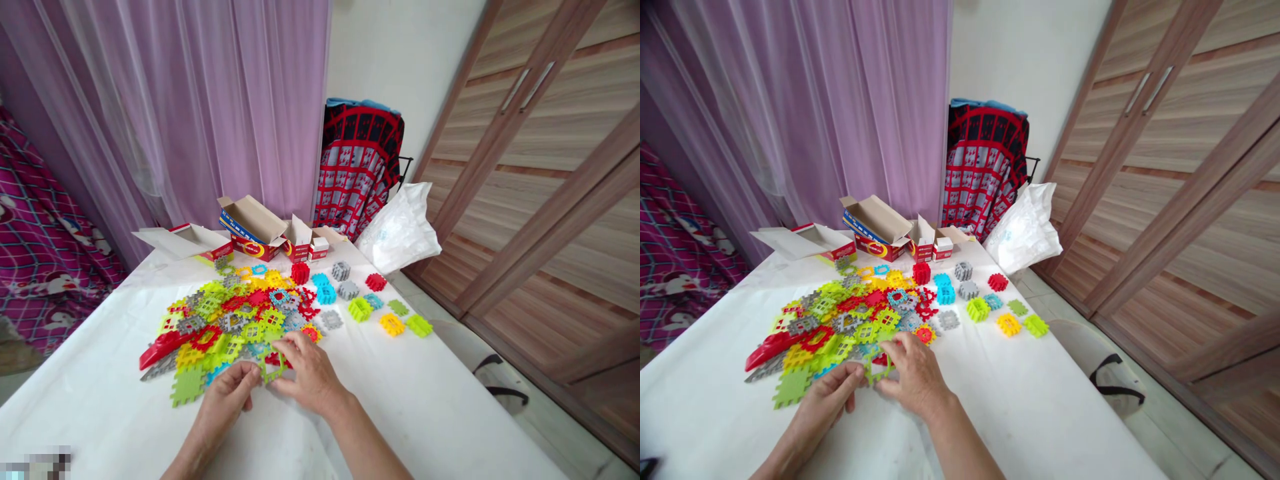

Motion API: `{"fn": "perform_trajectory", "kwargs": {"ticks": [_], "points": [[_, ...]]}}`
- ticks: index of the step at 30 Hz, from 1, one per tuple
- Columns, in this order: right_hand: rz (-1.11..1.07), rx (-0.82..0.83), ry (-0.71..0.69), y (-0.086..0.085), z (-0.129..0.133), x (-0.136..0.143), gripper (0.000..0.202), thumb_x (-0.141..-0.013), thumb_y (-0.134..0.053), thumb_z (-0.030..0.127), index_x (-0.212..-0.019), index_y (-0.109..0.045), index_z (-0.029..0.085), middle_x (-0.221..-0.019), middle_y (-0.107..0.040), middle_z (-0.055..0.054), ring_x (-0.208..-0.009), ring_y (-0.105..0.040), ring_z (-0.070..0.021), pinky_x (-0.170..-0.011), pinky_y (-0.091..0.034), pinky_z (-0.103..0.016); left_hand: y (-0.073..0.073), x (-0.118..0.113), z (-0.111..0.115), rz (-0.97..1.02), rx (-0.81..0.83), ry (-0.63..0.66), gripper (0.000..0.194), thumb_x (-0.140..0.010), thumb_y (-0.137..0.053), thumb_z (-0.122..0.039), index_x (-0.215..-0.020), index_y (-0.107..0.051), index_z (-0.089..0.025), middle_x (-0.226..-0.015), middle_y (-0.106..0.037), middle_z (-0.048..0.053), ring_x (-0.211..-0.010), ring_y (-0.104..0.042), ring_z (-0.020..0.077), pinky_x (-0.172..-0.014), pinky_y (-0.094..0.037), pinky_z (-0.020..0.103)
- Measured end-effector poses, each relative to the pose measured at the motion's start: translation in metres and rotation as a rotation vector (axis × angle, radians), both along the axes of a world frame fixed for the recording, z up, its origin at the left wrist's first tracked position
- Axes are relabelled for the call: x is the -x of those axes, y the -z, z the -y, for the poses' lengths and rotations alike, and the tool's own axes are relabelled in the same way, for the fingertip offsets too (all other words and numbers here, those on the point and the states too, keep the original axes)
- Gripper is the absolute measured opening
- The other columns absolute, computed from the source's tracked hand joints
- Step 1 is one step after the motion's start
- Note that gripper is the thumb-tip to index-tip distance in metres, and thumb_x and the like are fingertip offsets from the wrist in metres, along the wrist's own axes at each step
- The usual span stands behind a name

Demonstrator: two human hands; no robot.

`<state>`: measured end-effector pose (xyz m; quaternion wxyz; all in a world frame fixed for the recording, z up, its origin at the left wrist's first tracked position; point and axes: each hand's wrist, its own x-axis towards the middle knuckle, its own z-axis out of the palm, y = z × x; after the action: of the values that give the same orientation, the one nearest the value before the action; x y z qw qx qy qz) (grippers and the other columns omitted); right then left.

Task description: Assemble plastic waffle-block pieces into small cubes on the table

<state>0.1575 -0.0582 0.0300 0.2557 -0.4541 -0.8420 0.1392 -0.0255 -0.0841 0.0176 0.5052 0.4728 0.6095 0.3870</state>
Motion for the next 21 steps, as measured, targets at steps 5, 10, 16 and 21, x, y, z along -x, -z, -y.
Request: {"fn": "perform_trajectory", "kwargs": {"ticks": [5,10,16,21], "points": [[-0.087,0.009,0.094,0.002,-0.005,-0.017,0.059,-0.071,-0.074,0.032,-0.126,-0.053,0.029,-0.116,-0.056,-0.003,-0.106,-0.056,-0.0191,-0.093,-0.046,-0.031,-0.002,0.001,0.001,-0.046,0.018,-0.006,0.069,-0.056,-0.05,-0.085,-0.078,-0.059,-0.02,-0.039,-0.047,-0.008,-0.032,-0.028,0.0063,-0.036,-0.02,0.02],[-0.099,0.044,0.182,0.002,-0.005,-0.039,0.058,-0.07,-0.073,0.028,-0.125,-0.054,0.028,-0.117,-0.057,-0.004,-0.108,-0.056,-0.0199,-0.093,-0.046,-0.033,0.001,0.003,0.001,-0.07,0.001,-0.007,0.072,-0.053,-0.051,-0.087,-0.078,-0.059,-0.02,-0.043,-0.049,-0.008,-0.034,-0.03,0.0068,-0.037,-0.023,0.021],[-0.037,0.118,0.253,0.007,-0.001,-0.068,0.058,-0.071,-0.071,0.026,-0.126,-0.053,0.024,-0.117,-0.058,-0.005,-0.1,-0.059,-0.0187,-0.088,-0.047,-0.031,0.004,0.003,0.001,-0.084,0.011,0.024,0.073,-0.051,-0.052,-0.087,-0.078,-0.06,-0.019,-0.047,-0.052,-0.006,-0.036,-0.031,0.0065,-0.037,-0.024,0.02],[0.041,0.137,0.306,0.009,0.006,-0.103,0.054,-0.073,-0.067,0.023,-0.126,-0.053,0.025,-0.116,-0.058,-0.004,-0.104,-0.058,-0.0177,-0.091,-0.045,-0.028,0.003,0.002,0.001,-0.092,0.008,0.021,0.073,-0.051,-0.053,-0.086,-0.081,-0.06,-0.019,-0.048,-0.052,-0.006,-0.037,-0.031,0.0068,-0.037,-0.024,0.02]]}}
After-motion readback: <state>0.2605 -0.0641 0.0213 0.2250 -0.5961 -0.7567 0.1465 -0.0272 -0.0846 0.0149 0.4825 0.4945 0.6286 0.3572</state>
